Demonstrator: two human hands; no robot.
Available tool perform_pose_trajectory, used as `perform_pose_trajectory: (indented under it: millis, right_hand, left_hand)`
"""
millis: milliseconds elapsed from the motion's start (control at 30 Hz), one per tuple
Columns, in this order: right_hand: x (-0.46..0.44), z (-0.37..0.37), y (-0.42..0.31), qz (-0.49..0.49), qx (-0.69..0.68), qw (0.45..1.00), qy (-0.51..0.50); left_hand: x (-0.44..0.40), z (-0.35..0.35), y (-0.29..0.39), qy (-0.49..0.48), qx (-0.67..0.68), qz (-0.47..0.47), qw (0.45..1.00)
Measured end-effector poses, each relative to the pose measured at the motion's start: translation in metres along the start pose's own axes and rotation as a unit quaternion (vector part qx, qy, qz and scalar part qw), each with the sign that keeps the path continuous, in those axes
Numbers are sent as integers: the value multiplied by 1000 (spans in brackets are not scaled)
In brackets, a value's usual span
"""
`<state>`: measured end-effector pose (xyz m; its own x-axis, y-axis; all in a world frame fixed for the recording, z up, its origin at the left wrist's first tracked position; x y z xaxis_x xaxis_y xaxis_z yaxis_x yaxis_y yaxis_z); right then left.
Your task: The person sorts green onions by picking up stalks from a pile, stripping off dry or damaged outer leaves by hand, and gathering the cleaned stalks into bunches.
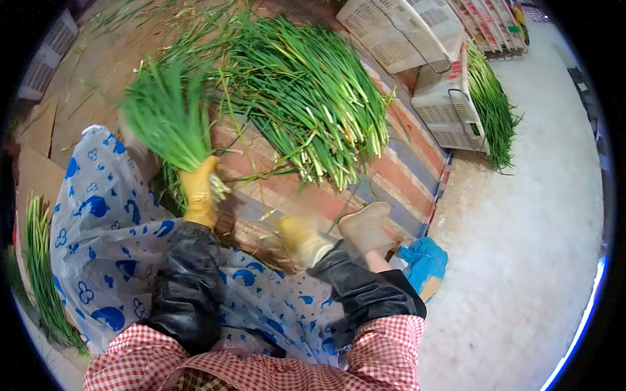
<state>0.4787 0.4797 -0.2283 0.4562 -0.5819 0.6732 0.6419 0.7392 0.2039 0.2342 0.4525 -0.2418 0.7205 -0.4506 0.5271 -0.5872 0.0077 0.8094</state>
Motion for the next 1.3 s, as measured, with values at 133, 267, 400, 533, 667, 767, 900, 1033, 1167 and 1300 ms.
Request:
perform_pose_trajectory:
  millis: [133, 267, 400, 533, 667, 767, 900, 1033, 1167, 1300]
  right_hand:
    - [-31, 97, 156, -223, -224, 912, 261]
    - [-98, 149, 239, -247, -245, 858, 379]
    - [-155, 155, 230, -261, -116, 907, 308]
    - [-156, 167, 228, -323, -166, 894, 261]
    - [-161, 141, 246, -344, -241, 872, 252]
    - [-167, 125, 248, -356, -173, 895, 204]
    - [-124, 170, 204, -311, -53, 910, 270]
    - [-72, 161, 145, -199, -405, 858, 245]
    - [-22, 129, 51, -150, -427, 864, 221]
    - [1, 105, -17, -73, -251, 937, 233]
  left_hand:
    - [-9, 1, -28, 48, 169, 92, 980]
    - [9, -13, -60, -46, 210, 221, 951]
    - [5, -8, -75, -65, 180, 213, 958]
    - [6, -7, -69, -54, 163, 204, 964]
    - [12, -8, -82, -74, 161, 222, 959]
    - [17, -5, -88, -99, 158, 251, 950]
    - [22, -7, -71, -58, 161, 223, 960]
    - [36, -20, -71, -125, 179, 284, 934]
    - [39, -28, -70, -226, 219, 286, 905]
    - [47, -31, -61, -252, 226, 276, 900]
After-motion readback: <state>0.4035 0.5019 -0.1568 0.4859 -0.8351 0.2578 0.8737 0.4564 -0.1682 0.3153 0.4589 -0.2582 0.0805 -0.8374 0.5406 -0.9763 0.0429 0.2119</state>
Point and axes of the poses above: each hand's wrist, its own x-axis away from the middle knuckle, its own z-axis out of the back of the hand, y = z × x, the point moved 7 cm from there along -x, towards the middle knuckle, and after that the axes turned 11 degrees about -z, right-handed, at the moved point
